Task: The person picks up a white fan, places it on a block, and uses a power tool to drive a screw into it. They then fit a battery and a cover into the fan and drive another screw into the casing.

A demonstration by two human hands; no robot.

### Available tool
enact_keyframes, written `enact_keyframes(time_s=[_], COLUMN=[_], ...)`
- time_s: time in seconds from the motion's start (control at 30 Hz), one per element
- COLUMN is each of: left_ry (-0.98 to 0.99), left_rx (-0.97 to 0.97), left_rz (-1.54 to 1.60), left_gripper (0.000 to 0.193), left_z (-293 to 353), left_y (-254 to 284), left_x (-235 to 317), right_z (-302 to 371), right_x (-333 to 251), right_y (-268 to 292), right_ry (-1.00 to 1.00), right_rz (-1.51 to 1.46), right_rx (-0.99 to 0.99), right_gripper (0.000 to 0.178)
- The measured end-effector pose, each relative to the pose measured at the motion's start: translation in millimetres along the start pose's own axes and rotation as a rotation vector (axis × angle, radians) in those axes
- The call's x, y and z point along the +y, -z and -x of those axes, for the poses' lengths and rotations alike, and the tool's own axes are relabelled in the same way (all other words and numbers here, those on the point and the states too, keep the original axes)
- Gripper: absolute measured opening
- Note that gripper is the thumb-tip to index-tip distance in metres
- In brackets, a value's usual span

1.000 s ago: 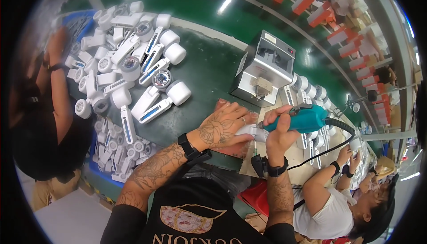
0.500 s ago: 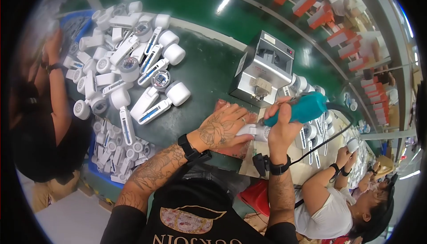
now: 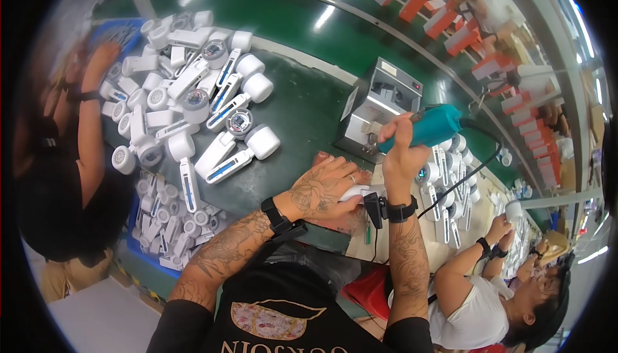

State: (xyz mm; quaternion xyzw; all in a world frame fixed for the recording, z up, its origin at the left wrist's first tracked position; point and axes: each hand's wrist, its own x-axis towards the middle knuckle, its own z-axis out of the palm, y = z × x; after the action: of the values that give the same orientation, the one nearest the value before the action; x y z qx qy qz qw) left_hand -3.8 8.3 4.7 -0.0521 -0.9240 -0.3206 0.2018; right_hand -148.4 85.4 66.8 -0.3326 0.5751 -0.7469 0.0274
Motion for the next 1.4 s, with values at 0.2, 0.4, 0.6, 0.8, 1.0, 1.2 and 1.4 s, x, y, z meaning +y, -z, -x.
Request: enact_keyframes(time_s=[0.2, 0.4, 0.6, 0.8, 1.0, 1.2, 1.4], left_ry=[-0.011, 0.009, 0.014, 0.019, -0.006, -0.136, -0.017], left_rx=[0.064, 0.024, 0.025, -0.025, -0.073, 0.004, 0.026], left_rz=[0.012, 0.028, 0.020, 0.018, -0.008, -0.056, -0.127], left_gripper=[0.041, 0.038, 0.037, 0.037, 0.038, 0.039, 0.036], left_z=[-1, -3, -1, -5, -7, 9, 28], left_y=[-2, 2, 1, 5, 9, 2, 1], left_x=[-2, -2, 0, 4, 11, 25, 50], right_z=[45, 70, 77, 82, 89, 114, 167], right_x=[-44, -45, -38, -27, -27, -60, -99], right_y=[22, 33, 35, 37, 37, 55, 72], right_ry=[-0.071, -0.117, -0.146, -0.106, -0.170, -0.108, -0.066], right_rz=[-0.074, -0.088, -0.082, -0.171, -0.149, -0.148, -0.272], right_rx=[0.051, -0.019, 0.016, -0.033, 0.031, 0.078, 0.164], right_gripper=[0.039, 0.046, 0.043, 0.034, 0.028, 0.039, 0.059])
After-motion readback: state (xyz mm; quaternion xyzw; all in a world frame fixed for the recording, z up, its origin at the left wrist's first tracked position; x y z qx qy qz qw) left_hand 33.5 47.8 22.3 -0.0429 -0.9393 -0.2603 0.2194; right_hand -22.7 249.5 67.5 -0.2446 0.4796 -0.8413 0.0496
